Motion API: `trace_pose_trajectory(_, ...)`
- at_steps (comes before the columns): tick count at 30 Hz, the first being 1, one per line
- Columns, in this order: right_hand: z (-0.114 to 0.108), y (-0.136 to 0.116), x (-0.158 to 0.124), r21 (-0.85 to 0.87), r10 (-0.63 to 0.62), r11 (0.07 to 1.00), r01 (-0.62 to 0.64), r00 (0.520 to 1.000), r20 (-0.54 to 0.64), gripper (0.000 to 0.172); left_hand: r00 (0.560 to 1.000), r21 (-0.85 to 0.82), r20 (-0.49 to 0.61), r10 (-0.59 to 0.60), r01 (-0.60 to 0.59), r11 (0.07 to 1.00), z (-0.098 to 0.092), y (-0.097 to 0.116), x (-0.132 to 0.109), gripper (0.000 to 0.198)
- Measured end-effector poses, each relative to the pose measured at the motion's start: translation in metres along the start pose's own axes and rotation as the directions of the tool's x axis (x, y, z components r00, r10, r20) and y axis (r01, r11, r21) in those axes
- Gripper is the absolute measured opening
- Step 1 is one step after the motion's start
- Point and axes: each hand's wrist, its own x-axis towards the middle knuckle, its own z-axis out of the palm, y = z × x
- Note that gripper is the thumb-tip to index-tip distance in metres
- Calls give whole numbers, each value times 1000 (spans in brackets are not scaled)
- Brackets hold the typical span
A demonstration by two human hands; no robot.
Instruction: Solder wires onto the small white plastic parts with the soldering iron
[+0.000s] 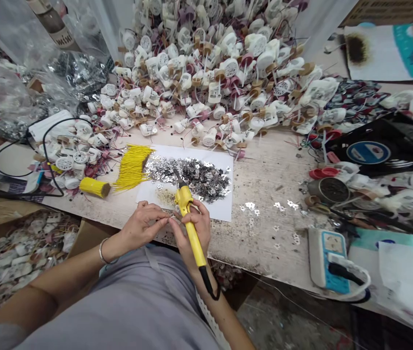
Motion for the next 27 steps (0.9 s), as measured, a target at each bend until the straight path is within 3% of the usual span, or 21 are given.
trace_pose_trajectory(3,1,-1,-4,-41,29,999,-31,998,-58,22,995,-89,-73,-70,63,994,2,2,-1,18)
trace_pose_trajectory(6,-5,0,-8,-59,-67,996,66,997,-22,20,983,-110,-145,-111,96,989,3,-1,-1,19)
trace_pose_trajectory(9,-10,2,-9,-81,-132,988,134,991,30,20,999,-16,-28,-22,22,1000,1,-3,0,13)
trace_pose_trajectory(12,-10,4,-9,-87,-103,991,106,994,37,19,997,18,72,12,-13,1000,0,-1,0,12)
trace_pose_trajectory(17,-13,4,-9,-138,-81,987,84,996,26,18,994,17,-53,-100,101,995,1,2,1,17)
trace_pose_trajectory(20,-28,2,-9,-158,-163,972,174,983,79,15,995,153,26,-92,87,984,4,0,2,17)
trace_pose_trajectory(22,-44,-2,-10,-184,-235,950,252,966,107,29,993,212,83,-82,63,975,6,0,3,18)
trace_pose_trajectory(24,-62,-7,-12,-233,-306,911,339,937,167,44,996,226,59,-67,52,973,7,1,3,17)
trace_pose_trajectory(27,-86,-18,-18,-252,-320,887,388,908,272,47,999,224,-16,-39,42,974,9,2,5,16)
